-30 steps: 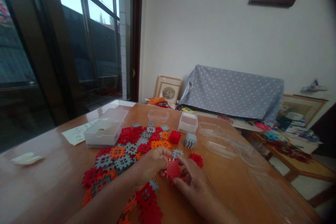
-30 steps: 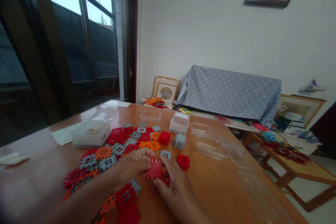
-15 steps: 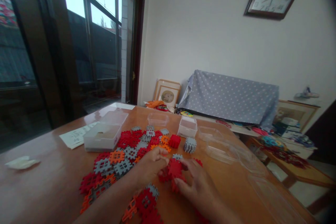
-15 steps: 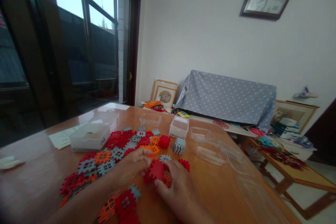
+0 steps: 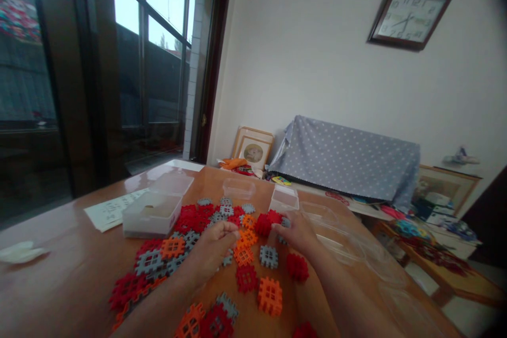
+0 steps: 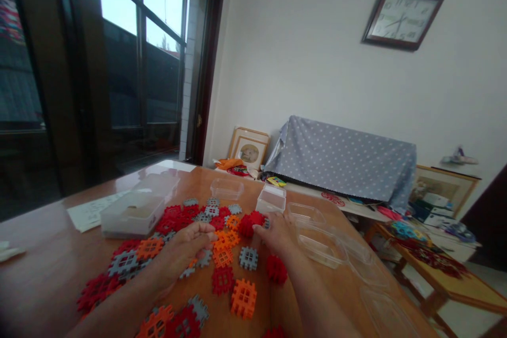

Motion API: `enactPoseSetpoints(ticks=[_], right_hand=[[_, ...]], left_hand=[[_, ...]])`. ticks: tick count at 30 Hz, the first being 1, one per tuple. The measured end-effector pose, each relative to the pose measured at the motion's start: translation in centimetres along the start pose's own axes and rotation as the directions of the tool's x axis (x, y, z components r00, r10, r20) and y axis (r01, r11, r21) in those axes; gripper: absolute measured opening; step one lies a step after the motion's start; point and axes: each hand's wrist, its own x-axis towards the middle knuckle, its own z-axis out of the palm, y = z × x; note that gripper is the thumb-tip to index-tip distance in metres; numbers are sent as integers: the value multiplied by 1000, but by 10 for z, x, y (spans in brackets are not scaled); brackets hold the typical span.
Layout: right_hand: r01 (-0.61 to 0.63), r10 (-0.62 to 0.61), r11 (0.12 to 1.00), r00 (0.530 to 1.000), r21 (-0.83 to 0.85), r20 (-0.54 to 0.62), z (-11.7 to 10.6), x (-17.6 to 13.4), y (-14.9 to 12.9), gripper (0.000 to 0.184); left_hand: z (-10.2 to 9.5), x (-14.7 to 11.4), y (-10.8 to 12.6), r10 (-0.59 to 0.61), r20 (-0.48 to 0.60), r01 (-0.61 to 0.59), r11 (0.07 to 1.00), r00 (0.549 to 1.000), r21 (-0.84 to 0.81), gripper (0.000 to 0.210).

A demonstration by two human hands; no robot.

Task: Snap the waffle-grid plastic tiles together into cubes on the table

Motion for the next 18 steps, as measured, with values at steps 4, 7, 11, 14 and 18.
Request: enactPoseSetpoints(ticks=[4,7,11,14,18], right_hand=[[-13,14,999,999,-31,38,7,13,-4,47],[-24,27,998,998,-54,52,11,20,-7,46],[-16,21,998,998,-69,68,14,26,-8,46],[5,0,998,997,-67,81,15,26,-9,46],[31,-25,997,996,-64,88,17,24,-9,47]], left_hand=[[-1,0,-1,9,1,-9,1000,1000,0,34],[0,1,-4,22,5,-22,1000,1000,12,31],[0,4,-7,16,4,-16,1000,1000,9,31],[-1,4,-6,3,-6,-3,1000,1000,10,31],[-1,4,-4,5,7,-5,1000,1000,4,32]])
